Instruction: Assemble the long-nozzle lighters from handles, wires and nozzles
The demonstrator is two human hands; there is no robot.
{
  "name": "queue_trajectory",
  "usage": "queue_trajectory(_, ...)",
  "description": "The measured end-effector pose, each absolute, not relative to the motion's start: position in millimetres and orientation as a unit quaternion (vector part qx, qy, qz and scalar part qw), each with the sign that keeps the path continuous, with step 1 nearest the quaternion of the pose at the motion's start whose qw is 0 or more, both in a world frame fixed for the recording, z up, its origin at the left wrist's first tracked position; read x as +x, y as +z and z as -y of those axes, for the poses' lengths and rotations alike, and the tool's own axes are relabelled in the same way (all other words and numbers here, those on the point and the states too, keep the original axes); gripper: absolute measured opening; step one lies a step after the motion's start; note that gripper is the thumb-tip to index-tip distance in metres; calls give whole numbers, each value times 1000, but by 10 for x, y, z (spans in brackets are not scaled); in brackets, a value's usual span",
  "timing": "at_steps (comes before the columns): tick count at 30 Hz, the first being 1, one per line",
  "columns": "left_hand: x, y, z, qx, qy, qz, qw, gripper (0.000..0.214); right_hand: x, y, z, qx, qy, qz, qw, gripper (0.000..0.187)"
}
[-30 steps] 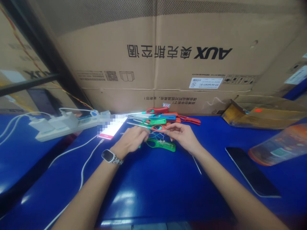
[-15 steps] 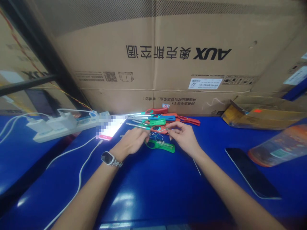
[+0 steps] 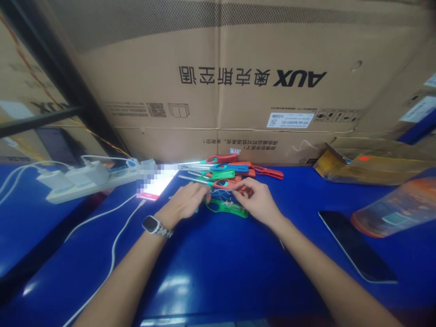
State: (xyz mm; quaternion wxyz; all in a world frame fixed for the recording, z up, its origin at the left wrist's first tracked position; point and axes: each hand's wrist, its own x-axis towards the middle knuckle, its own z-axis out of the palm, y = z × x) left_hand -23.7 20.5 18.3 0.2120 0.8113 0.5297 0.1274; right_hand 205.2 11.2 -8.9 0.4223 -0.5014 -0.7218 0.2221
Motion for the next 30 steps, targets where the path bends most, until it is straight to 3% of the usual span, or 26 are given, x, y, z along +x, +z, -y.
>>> queue_trajectory(6,-271,99,-220,839,125,-497,180,40,1952,-4,47,-451,63,822,343,24)
queue_trajectory(9,-260,100,-217,841,122,-498,172,37,1855,-5,73,-407,21,850,335,21)
queue_trajectory(13,-251,118,-208,842,127,-494,174,36,1806,-39,16,-375,-6,854,361,8)
queue_trajectory(18,-246,146,-196,839,130,-495,186,42,1864,-26,-56,-339,3,872,354,15)
queue_trajectory(30,-163,196,-158,820,132,-524,188,64,1821,202,-73,-396,-40,896,195,18)
